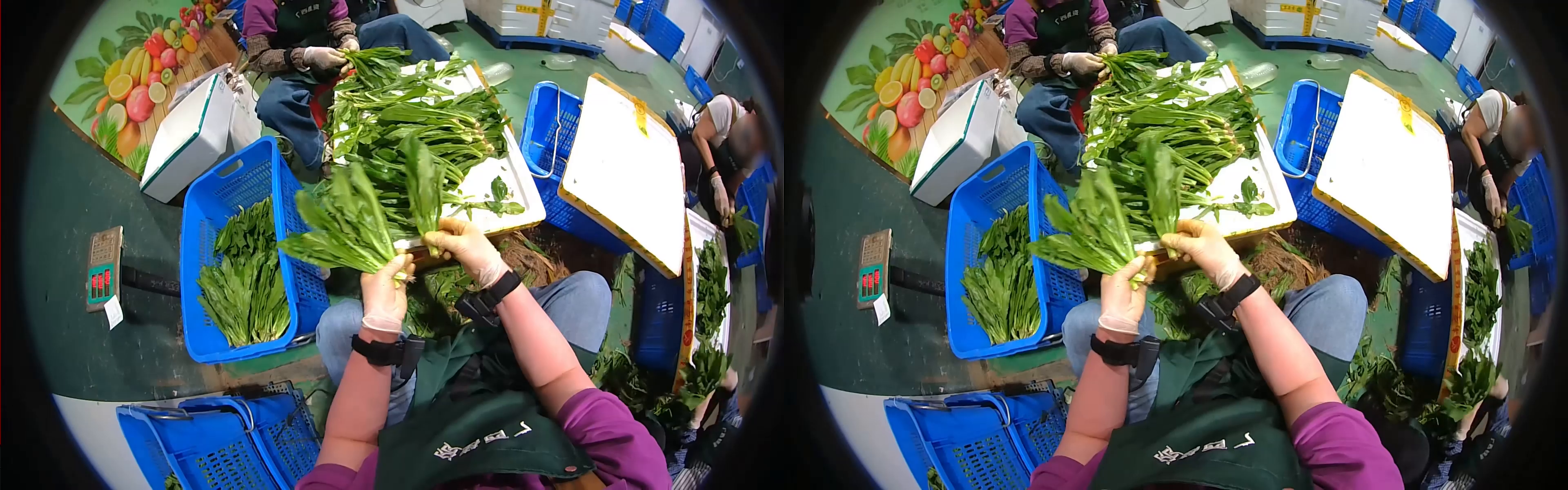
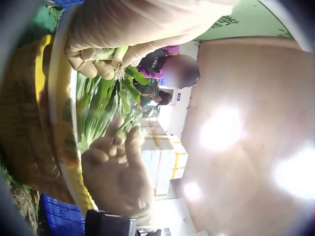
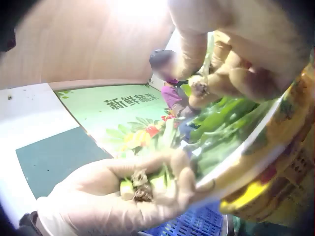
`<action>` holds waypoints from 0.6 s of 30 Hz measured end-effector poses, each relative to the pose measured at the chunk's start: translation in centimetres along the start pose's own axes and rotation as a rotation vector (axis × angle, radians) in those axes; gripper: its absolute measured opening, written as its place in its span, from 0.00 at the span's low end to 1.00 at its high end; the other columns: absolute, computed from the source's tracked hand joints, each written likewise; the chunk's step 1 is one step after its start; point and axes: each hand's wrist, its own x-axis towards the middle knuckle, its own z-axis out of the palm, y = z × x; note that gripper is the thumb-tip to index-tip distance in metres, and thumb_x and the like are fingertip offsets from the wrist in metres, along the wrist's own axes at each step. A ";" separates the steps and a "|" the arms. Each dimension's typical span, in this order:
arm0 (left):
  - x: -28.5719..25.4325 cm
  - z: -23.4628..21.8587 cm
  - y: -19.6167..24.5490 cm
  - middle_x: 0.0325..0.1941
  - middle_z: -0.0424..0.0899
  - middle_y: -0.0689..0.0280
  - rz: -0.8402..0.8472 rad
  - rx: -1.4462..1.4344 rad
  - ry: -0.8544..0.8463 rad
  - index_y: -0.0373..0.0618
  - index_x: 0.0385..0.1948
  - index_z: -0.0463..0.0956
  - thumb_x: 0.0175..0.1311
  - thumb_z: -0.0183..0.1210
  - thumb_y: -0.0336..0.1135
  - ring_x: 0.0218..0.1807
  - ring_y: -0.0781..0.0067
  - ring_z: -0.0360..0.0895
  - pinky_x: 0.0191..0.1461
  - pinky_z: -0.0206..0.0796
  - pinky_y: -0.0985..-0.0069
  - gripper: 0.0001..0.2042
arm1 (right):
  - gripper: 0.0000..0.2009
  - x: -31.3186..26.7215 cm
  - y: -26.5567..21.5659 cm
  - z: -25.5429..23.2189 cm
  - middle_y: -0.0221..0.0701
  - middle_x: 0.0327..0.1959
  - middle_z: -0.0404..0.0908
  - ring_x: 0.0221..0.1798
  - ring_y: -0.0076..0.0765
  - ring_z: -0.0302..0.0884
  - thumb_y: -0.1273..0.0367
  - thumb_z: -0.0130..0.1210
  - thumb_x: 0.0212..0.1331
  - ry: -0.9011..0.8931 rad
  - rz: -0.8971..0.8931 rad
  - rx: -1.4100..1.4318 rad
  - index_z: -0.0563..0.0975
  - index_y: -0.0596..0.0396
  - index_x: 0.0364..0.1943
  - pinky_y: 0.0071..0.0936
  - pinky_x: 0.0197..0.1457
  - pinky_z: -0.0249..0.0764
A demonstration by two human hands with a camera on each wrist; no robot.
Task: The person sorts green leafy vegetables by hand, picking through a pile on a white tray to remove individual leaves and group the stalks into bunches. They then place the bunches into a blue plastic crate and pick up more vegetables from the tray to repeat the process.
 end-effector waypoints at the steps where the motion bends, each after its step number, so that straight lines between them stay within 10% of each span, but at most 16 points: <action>1: -0.7 0.9 0.3 0.39 0.84 0.63 -0.087 0.045 -0.010 0.40 0.45 0.77 0.60 0.63 0.22 0.39 0.68 0.84 0.39 0.78 0.74 0.12 | 0.09 -0.3 0.0 0.7 0.22 0.29 0.81 0.29 0.15 0.71 0.65 0.61 0.61 -0.013 -0.011 -0.034 0.81 0.55 0.39 0.15 0.31 0.64; 16: -0.5 0.4 -1.2 0.46 0.82 0.58 0.041 -0.006 -0.081 0.36 0.51 0.75 0.60 0.58 0.17 0.42 0.65 0.83 0.42 0.77 0.73 0.16 | 0.10 -3.0 0.6 2.9 0.33 0.31 0.84 0.28 0.25 0.80 0.71 0.59 0.63 0.156 0.001 0.222 0.79 0.64 0.43 0.20 0.34 0.75; 18: -0.3 0.0 -1.2 0.47 0.82 0.57 0.091 -0.008 -0.031 0.35 0.51 0.74 0.60 0.57 0.16 0.42 0.64 0.83 0.42 0.78 0.73 0.16 | 0.10 -3.6 1.0 3.0 0.33 0.31 0.84 0.29 0.24 0.79 0.71 0.59 0.62 -0.047 -0.100 0.102 0.79 0.64 0.43 0.21 0.37 0.75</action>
